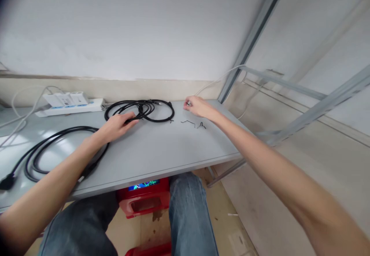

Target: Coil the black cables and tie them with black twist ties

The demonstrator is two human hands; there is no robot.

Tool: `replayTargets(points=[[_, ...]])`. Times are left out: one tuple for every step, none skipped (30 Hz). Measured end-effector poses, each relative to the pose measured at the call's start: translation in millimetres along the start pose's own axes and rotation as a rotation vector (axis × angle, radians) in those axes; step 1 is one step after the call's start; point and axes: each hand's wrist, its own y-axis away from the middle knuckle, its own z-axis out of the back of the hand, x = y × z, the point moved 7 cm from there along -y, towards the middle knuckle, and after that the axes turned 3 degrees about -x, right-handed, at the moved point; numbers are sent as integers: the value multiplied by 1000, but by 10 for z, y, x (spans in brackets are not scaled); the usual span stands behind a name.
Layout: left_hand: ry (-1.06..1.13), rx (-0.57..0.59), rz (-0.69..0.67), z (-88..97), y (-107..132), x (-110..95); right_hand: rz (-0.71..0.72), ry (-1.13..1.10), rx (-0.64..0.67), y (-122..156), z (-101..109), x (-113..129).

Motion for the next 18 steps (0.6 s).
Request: replayTargets(points=[[0,12,-2,-5,1,-3,43,-98,-53,-24,-5,148],[0,24,-8,-13,1,-6,93,-200,-112,-52,-37,309],[2,34,-18,-24,2,-9,152,-307,-156,-83,-106,480],[6,43,-30,-37,3,-10,189,-404,-199,-122,-203,634],[14,51,-40,-53,5,-9,204,-485,-234,-167,-324,768],[25,61,-44,-73,8,-4,207,-573,-263,-214,-456,881],[36,74,-41,-96,11,4,208,-662,-283,-258,-590,979],[46,86,-34,-121,16,11,209,-743,-300,-293,-711,1057],[52,99,-23,-143,22,17,194,-811,-334,-314,-806,1100],[54,107,-16,-161,28,16,175,-866,-377,-317,-873,1117],[54,104,-14,-166,31,8,132,-906,-437,-301,-912,1093],[58,92,-13,-161,33,-4,79,-929,-484,-272,-938,1049],[63,71,-8,-143,31,-17,27,-938,-498,-239,-959,1003],[67,44,-2,-116,27,-29,-23,-948,-505,-201,-965,949],[70,10,10,-80,22,-37,-69,-965,-499,-165,-964,899],[72,-31,32,-35,17,-38,-121,-994,-455,-140,-977,859],[74,-77,60,16,14,-33,-171,-1038,-355,-130,-1018,846],[77,-124,89,65,15,-28,-213,-1090,-219,-125,-1078,865]])
